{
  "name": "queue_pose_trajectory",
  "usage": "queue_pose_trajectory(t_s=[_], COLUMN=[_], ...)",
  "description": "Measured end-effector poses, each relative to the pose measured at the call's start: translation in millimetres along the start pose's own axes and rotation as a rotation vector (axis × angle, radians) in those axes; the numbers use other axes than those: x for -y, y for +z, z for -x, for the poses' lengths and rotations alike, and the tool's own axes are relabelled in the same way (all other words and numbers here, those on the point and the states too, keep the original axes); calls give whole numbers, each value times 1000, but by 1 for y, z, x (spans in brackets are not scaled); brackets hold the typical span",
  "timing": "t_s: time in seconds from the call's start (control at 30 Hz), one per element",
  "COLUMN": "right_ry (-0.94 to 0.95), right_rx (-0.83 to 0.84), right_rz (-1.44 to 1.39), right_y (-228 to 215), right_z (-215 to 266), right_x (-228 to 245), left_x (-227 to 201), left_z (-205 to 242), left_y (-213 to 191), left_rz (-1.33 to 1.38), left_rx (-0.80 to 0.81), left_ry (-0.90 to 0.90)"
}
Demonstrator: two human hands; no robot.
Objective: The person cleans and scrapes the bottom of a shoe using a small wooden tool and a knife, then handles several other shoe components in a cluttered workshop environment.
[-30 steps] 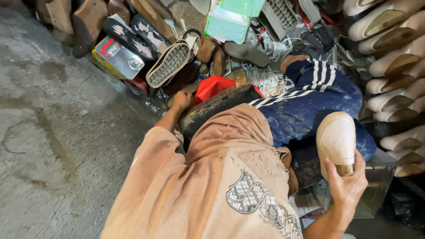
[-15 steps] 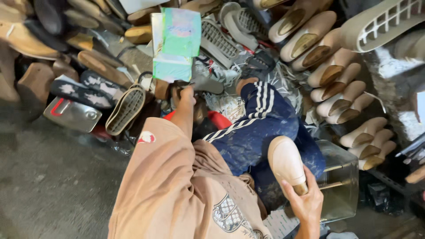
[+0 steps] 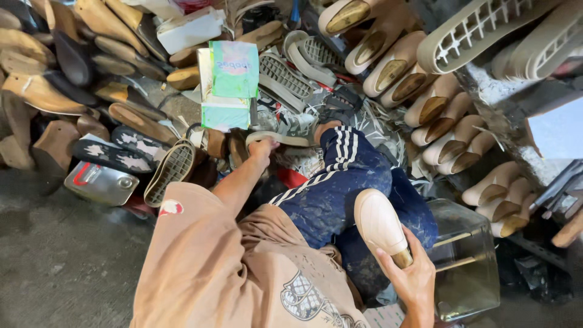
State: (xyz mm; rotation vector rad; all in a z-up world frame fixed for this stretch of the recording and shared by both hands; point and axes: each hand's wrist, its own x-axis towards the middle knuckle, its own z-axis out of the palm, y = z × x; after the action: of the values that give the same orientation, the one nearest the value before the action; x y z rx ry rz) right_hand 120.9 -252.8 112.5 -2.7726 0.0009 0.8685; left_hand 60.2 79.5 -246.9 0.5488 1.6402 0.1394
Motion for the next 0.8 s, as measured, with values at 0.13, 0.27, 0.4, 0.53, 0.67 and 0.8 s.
queue_pose_trajectory(t_s=[0.13, 0.27, 0.4, 0.53, 0.67, 0.8], right_ry=[-62, -104, -238, -70, -305, -519], right_rx=[-74, -183, -363, -322, 68, 462], right_rz=[-29, -62, -267, -592, -1823, -2241], right_y=[9, 31, 47, 44, 79, 146], right_z=[5, 14, 18, 37, 62, 50], right_x=[-4, -14, -37, -42, -42, -72], left_x=[-19, -65, -130, -170, -160, -82], left_z=[52, 132, 232, 263, 299, 272], left_y=[-15, -32, -51, -71, -77, -92], left_rz=[-277, -801, -554, -75, 163, 245], left_rx=[285, 421, 756, 1403, 1534, 1631], left_ry=[240, 1026, 1519, 1239, 546, -128])
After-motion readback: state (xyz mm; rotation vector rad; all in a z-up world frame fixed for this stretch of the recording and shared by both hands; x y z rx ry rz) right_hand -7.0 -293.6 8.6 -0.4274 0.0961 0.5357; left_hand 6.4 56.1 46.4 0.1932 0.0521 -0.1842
